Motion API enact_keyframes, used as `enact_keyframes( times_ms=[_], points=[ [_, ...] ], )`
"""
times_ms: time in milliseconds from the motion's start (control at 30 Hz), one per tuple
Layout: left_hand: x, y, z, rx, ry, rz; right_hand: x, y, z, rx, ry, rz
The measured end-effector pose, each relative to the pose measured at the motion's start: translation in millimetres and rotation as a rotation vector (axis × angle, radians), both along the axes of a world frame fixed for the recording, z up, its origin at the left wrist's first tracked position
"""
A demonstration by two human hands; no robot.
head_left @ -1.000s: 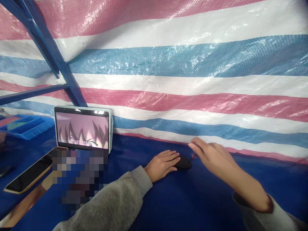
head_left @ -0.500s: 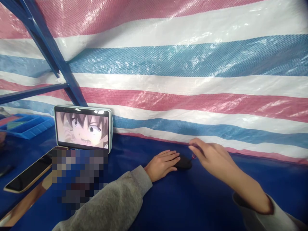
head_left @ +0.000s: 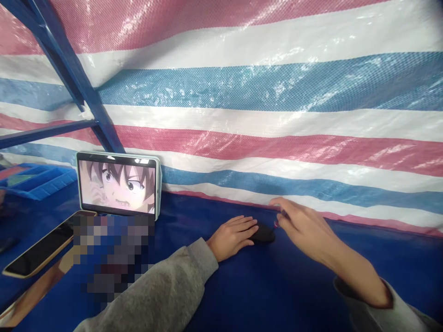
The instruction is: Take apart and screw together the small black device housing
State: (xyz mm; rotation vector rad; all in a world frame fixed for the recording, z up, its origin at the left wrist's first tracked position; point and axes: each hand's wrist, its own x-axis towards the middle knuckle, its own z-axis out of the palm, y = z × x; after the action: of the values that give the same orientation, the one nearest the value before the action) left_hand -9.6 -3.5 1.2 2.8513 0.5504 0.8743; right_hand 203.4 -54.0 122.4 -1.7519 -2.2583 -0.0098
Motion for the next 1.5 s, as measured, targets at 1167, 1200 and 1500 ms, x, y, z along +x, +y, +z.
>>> enact_keyframes(
  times_ms=[1167, 1200, 1500],
  points=[
    [0.1, 0.3, -2.8, 0.012, -0.002, 0.004, 3.6, 6.3, -7.8, 0.128, 0.209, 0.079],
    [0.1, 0.1, -2.4, 0.013, 0.0, 0.005, 4.0, 6.4, -7.5, 0.127, 0.201, 0.077],
    [0.2, 0.1, 0.1, 0.01, -0.003, 0.005, 2.1, 5.4, -11.8, 0.115, 0.186, 0.141]
  ],
)
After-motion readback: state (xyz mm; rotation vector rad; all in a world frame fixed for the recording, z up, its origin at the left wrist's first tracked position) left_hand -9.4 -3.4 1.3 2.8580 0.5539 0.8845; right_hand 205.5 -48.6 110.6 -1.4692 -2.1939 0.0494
